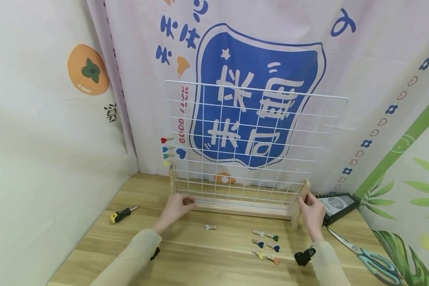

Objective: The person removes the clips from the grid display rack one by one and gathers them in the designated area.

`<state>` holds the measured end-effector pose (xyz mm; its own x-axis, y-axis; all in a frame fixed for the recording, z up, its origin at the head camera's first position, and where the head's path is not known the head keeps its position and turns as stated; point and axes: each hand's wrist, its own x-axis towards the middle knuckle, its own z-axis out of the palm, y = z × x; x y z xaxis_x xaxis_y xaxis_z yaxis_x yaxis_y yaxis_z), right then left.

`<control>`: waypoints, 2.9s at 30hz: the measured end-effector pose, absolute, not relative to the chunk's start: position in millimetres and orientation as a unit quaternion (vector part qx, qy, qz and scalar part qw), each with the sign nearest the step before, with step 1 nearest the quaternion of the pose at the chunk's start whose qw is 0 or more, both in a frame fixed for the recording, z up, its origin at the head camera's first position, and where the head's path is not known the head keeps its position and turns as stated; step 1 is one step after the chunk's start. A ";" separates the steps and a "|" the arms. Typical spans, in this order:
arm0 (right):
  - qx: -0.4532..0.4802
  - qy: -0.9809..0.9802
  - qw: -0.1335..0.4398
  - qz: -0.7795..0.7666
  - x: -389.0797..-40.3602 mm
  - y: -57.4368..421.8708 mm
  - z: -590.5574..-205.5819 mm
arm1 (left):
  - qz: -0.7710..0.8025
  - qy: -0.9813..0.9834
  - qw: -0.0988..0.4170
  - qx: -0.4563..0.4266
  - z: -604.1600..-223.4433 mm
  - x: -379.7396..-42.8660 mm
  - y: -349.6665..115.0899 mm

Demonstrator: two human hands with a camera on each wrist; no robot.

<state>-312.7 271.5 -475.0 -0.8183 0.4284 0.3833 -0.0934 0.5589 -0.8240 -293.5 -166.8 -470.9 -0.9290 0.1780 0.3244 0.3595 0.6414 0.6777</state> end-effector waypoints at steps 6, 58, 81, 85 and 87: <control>-0.099 -0.833 0.288 0.461 -314.3 271.9 -476.4 | -0.407 -0.898 0.118 -0.119 -431.6 -291.0 -197.5; -0.105 -0.836 0.294 0.451 -314.1 271.0 -475.7 | -0.403 -0.856 0.320 -0.052 -313.8 -329.7 -239.3; -0.100 -0.836 0.299 0.449 -314.3 271.1 -478.3 | -0.442 -0.831 0.337 -0.019 -334.6 -305.6 -249.1; -0.098 -0.835 0.301 0.450 -314.4 271.0 -478.4 | -0.433 -0.852 0.293 -0.028 -349.0 -296.2 -246.0; -0.096 -0.834 0.303 0.451 -313.7 271.1 -477.9 | -0.425 -0.864 0.267 -0.037 -358.5 -291.1 -242.6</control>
